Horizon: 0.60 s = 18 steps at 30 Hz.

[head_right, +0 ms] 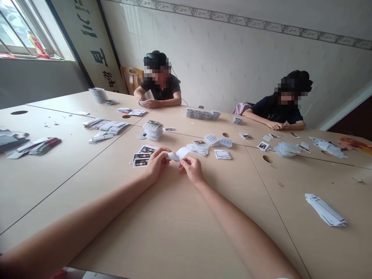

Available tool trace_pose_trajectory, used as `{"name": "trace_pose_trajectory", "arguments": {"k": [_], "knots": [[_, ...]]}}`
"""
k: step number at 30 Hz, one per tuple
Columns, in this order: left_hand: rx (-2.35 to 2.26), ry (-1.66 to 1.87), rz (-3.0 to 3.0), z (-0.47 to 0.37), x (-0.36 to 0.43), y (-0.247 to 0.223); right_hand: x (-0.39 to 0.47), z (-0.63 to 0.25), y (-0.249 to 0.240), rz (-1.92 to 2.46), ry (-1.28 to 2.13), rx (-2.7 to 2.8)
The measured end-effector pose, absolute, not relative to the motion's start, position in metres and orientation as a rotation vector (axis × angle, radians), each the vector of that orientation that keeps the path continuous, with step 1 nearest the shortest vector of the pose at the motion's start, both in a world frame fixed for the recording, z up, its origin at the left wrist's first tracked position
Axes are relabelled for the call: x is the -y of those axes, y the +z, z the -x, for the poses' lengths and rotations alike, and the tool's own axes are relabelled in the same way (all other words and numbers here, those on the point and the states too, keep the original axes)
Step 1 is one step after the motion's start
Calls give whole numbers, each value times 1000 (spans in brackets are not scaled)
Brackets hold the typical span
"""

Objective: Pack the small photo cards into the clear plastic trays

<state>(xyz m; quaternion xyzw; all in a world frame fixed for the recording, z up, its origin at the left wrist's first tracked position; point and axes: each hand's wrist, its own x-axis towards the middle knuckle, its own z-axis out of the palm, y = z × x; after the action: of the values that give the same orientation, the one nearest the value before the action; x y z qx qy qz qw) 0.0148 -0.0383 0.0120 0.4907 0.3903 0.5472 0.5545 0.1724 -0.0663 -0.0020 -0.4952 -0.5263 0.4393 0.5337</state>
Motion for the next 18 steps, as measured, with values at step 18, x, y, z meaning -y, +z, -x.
{"name": "trace_pose_trajectory", "arguments": {"k": [18], "knots": [[-817, 1268, -1201, -16, 40, 11, 67, -173, -3, 1161, 1050, 1280]]}}
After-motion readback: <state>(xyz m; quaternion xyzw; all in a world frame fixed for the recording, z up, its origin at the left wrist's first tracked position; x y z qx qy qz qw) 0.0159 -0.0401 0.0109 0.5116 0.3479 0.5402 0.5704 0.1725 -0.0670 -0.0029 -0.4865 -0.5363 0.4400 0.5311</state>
